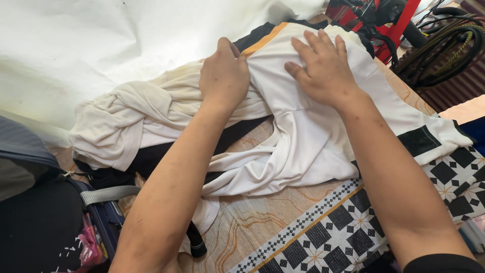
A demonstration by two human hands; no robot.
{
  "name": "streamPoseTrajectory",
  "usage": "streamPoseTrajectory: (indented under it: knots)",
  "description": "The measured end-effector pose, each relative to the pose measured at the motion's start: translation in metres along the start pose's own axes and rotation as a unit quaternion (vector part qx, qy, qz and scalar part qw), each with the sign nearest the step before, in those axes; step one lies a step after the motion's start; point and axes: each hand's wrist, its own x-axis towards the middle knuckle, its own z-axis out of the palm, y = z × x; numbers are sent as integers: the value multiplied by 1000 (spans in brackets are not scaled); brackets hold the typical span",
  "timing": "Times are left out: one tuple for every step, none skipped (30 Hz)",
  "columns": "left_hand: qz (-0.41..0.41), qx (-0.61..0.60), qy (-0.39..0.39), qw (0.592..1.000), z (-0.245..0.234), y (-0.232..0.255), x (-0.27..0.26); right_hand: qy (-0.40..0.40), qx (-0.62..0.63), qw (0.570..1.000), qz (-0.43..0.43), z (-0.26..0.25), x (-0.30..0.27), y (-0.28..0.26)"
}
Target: The person organizes a suitcase by pressing down on already packed clothing, then picks up a white shirt, unfolds it on a patterned surface, and smooths it out by hand.
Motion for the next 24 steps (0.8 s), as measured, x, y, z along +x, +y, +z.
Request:
streamPoseTrajectory:
  knots:
    - [8, 3, 8, 1000, 1, -1, -1, 7, 1, 1000, -4, 1, -3, 0]
    - [17, 6, 17, 1000, 2, -1, -1, 16, 3, 1000, -9, 1, -5, -1]
    - [27, 10, 25, 999, 2, 0, -2, 24, 5, 1000, -13, -1, -6, -4]
    - [47, 16, 26, 998, 0, -1, -5, 23, -1, 1000, -16, -5, -11, -8]
    - [68, 21, 27, 997, -2, -1, -10, 21, -6, 1000, -18, -10, -17, -12]
    - [87, 26, 28, 995, -7, 0, -15, 19, -12, 1000, -22, -17, -23, -19]
    - [118, 40, 12, 992, -12, 0, -22, 26, -13, 999, -45, -24, -31, -28]
    - [149, 54, -1, 987, -21, 0, -30, 35, -13, 997, -70, -31, -37, -38]
    - [179, 68, -14, 981, -30, 1, -38, 44, -13, 994, -96, -38, -43, -48]
    - [185, 84, -39, 978, -40, 1, -49, 13, 27, 994, -108, -46, -49, -58]
    - [190, 100, -64, 975, -48, 1, -61, -19, 67, 990, -120, -54, -54, -68]
    - [193, 116, -90, 970, -57, 1, -75, -52, 107, 984, -132, -61, -60, -78]
    - [203, 136, -113, 963, -66, 0, -87, -76, 122, 981, -132, -67, -65, -88]
    - [212, 156, -136, 955, -75, -1, -99, -101, 137, 976, -134, -70, -68, -99]
    - [220, 176, -159, 946, -84, -3, -112, -126, 151, 971, -136, -71, -71, -110]
    - [206, 206, -174, 941, -93, -5, -125, -134, 149, 967, -158, -71, -74, -121]
    - [191, 236, -188, 934, -102, -7, -138, -141, 147, 962, -179, -71, -77, -131]
    - [179, 266, -202, 925, -110, -8, -150, -146, 143, 958, -199, -71, -80, -138]
    - [175, 291, -207, 918, -118, -10, -160, -144, 144, 957, -208, -71, -82, -145]
    - [171, 315, -212, 909, -126, -14, -170, -143, 143, 955, -216, -69, -85, -150]
    - [166, 339, -218, 900, -132, -18, -179, -143, 142, 954, -224, -66, -88, -156]
    - [141, 347, -235, 897, -136, -21, -188, -128, 135, 953, -240, -62, -91, -161]
    - [116, 354, -251, 893, -139, -26, -197, -114, 128, 952, -255, -56, -95, -168]
    - [90, 360, -269, 889, -140, -32, -208, -101, 122, 950, -269, -51, -99, -172]
